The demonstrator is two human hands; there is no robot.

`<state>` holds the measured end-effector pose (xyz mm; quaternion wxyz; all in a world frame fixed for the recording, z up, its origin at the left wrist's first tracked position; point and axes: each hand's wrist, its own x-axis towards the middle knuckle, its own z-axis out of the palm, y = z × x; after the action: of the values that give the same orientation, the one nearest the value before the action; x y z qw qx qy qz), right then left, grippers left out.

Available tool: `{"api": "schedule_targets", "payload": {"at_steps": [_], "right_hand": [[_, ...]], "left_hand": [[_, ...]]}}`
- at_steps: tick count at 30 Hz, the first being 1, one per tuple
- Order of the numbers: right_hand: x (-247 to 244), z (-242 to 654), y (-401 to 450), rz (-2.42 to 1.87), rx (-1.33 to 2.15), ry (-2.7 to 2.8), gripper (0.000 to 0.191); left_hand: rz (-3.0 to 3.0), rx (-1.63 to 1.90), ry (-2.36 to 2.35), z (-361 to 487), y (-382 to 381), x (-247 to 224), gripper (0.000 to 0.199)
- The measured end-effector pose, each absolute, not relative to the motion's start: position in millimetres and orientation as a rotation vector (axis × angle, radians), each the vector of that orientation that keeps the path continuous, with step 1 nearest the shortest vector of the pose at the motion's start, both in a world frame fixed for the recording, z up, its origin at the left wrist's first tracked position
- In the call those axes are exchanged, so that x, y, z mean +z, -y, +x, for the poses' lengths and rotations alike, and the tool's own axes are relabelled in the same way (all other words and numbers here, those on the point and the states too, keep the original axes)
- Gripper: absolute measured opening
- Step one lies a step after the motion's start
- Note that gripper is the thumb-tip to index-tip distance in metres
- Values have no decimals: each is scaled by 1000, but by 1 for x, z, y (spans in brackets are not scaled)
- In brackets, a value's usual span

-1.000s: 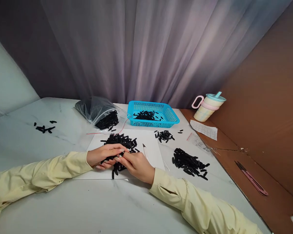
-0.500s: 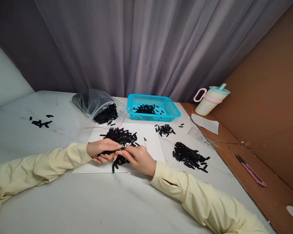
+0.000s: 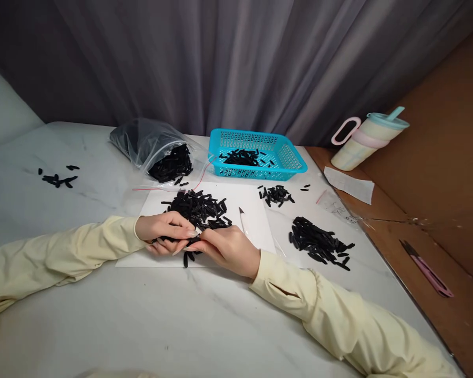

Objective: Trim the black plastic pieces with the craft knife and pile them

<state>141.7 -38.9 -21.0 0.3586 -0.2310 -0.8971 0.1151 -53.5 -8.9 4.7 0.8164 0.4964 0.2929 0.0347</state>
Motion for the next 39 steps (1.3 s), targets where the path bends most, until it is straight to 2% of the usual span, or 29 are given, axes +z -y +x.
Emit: {"api": "schedule_targets", "payload": {"at_steps": [12, 25, 39], "right_hand": [[-23, 142, 40, -555, 113, 2305, 32], [-26, 143, 39, -576, 107, 2312, 31], [-17, 141, 39, -535, 35, 2378, 40]], "left_hand": [[1055, 63, -569, -54, 8, 4, 41], [1057, 58, -578, -53, 9, 5, 41], [1065, 71, -570, -52, 9, 4, 41]]}}
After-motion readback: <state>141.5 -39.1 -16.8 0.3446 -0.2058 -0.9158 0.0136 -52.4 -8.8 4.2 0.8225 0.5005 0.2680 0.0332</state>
